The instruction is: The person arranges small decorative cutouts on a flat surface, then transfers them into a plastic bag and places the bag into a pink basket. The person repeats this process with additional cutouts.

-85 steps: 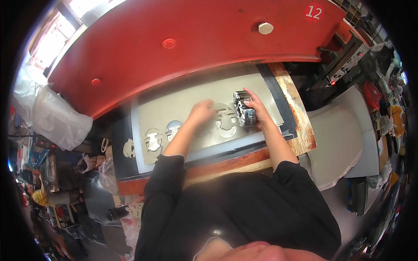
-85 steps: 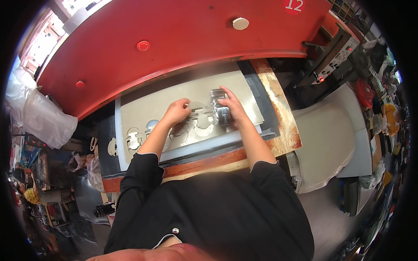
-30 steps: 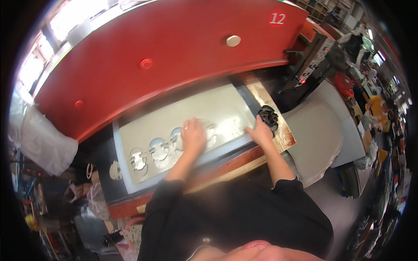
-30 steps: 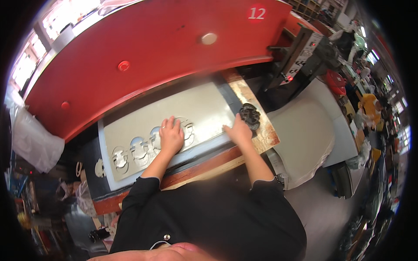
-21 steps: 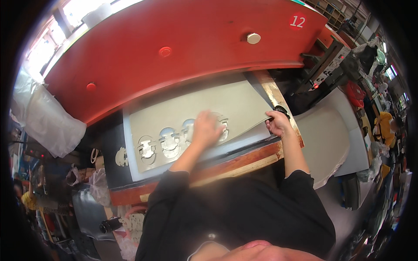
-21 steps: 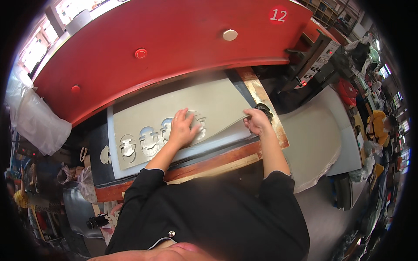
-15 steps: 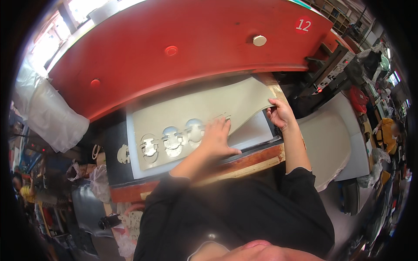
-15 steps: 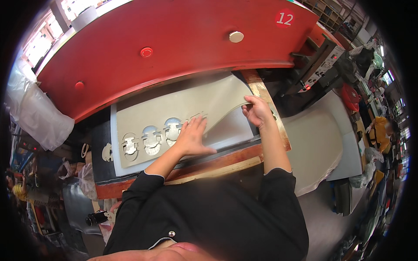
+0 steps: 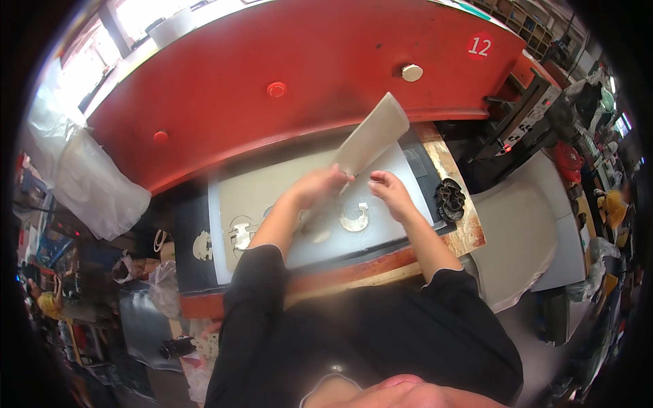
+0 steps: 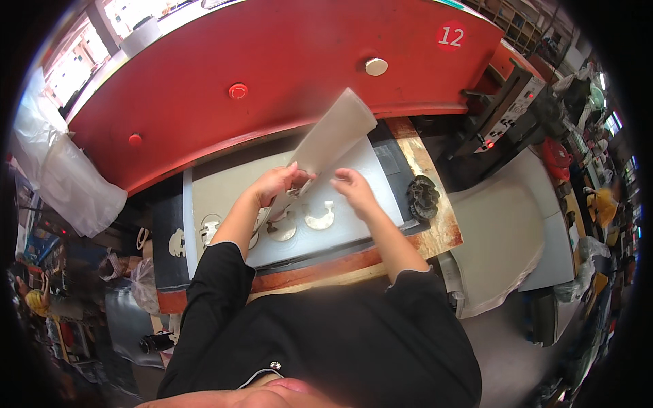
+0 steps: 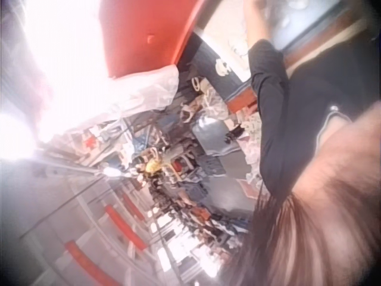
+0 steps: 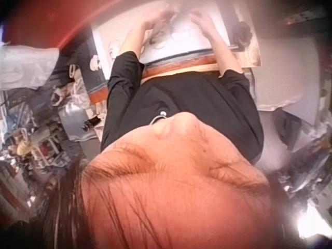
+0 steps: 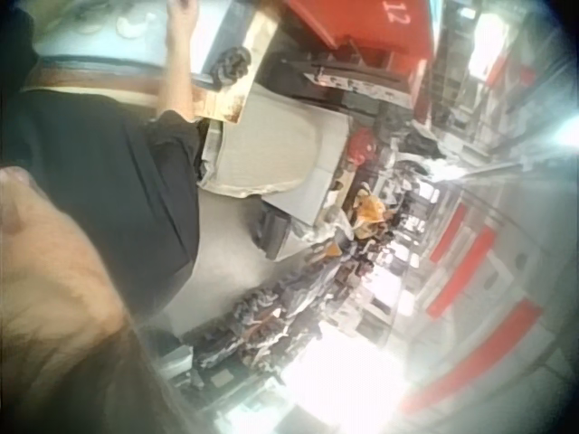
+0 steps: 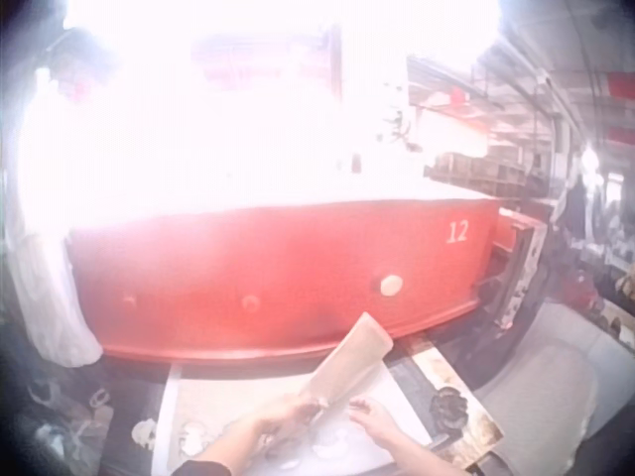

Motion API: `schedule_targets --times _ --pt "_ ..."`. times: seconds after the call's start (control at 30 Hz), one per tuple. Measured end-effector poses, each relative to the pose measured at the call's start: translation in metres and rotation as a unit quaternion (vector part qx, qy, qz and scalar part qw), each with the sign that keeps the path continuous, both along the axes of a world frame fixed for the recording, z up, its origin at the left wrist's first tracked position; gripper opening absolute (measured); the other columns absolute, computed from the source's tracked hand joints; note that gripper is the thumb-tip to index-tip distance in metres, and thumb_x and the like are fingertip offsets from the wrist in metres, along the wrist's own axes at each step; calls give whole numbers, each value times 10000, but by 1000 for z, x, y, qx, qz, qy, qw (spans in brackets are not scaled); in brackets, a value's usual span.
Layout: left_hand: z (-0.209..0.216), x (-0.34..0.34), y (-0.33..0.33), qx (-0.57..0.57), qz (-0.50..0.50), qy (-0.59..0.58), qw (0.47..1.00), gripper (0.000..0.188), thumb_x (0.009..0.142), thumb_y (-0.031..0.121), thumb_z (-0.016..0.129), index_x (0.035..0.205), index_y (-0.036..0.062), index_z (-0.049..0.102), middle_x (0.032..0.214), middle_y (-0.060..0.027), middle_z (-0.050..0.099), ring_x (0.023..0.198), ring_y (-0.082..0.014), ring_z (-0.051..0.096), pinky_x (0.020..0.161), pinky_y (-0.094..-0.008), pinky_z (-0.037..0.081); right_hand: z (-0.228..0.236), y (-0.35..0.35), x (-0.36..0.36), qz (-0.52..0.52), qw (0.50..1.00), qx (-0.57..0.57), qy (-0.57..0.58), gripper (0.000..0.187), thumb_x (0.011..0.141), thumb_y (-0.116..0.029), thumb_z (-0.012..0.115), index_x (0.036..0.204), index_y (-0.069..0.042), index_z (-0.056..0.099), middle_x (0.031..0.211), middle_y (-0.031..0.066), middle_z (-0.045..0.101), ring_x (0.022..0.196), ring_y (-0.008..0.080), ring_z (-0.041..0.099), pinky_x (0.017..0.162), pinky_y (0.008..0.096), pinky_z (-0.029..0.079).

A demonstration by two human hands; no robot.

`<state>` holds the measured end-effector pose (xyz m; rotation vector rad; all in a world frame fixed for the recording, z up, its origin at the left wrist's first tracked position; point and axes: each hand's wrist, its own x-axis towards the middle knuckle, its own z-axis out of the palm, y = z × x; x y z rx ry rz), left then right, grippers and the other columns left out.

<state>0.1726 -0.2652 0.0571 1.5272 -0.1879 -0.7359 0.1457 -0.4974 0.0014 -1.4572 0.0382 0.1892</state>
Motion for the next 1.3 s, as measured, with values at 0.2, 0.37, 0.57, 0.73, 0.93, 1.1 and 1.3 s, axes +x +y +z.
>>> schedule_targets --times 0.2,0.37,0.57,0.73,0.93,1.1,1.3 --pt "-4 28 27 -63 -1 23 998 525 1017 440 305 1108 57 652 1275 -97 602 946 -191 586 807 -313 472 -18 52 16 14 990 138 29 496 915 -123 574 1350 2 369 1254 148 527 1092 207 544 919 342 452" --pt "-22 38 31 -155 11 59 986 535 1012 463 297 1074 57 639 1308 -135 565 1056 -298 611 820 -427 529 -10 58 18 44 987 102 113 377 944 -193 549 1272 -16 493 1173 120 581 996 186 575 825 326 475" --pt "-32 40 28 -150 21 65 986 593 1010 455 277 1186 -3 610 1221 -67 635 824 -156 591 692 -289 471 4 32 9 82 987 41 132 117 936 -204 579 896 -98 608 788 -10 628 650 111 557 609 294 452" --pt "-31 45 29 -128 17 67 989 562 1011 468 288 1100 20 616 1318 -155 547 1091 -335 597 874 -539 511 10 31 3 95 979 97 152 96 933 -187 580 892 -101 594 829 -9 617 694 113 566 642 303 469" --pt "-11 30 19 -138 48 70 987 569 1012 454 310 1145 -15 605 1252 -144 601 988 -263 626 767 -387 553 3 35 -2 49 999 1 13 162 977 -180 494 1013 -60 597 863 0 611 739 94 561 680 278 479" --pt "10 34 14 -28 69 11 997 541 1019 404 322 1164 -29 614 1128 -124 671 703 -147 543 637 -287 500 5 21 -4 30 999 -10 26 215 999 -214 455 1022 -48 591 851 -1 606 732 71 545 658 236 451" --pt "24 32 12 27 81 -15 996 544 1020 394 328 1155 -51 612 1102 -125 683 620 -114 509 620 -276 500 19 -9 -19 53 996 -5 75 231 982 -226 485 993 -24 598 785 -7 591 660 73 511 588 228 406"
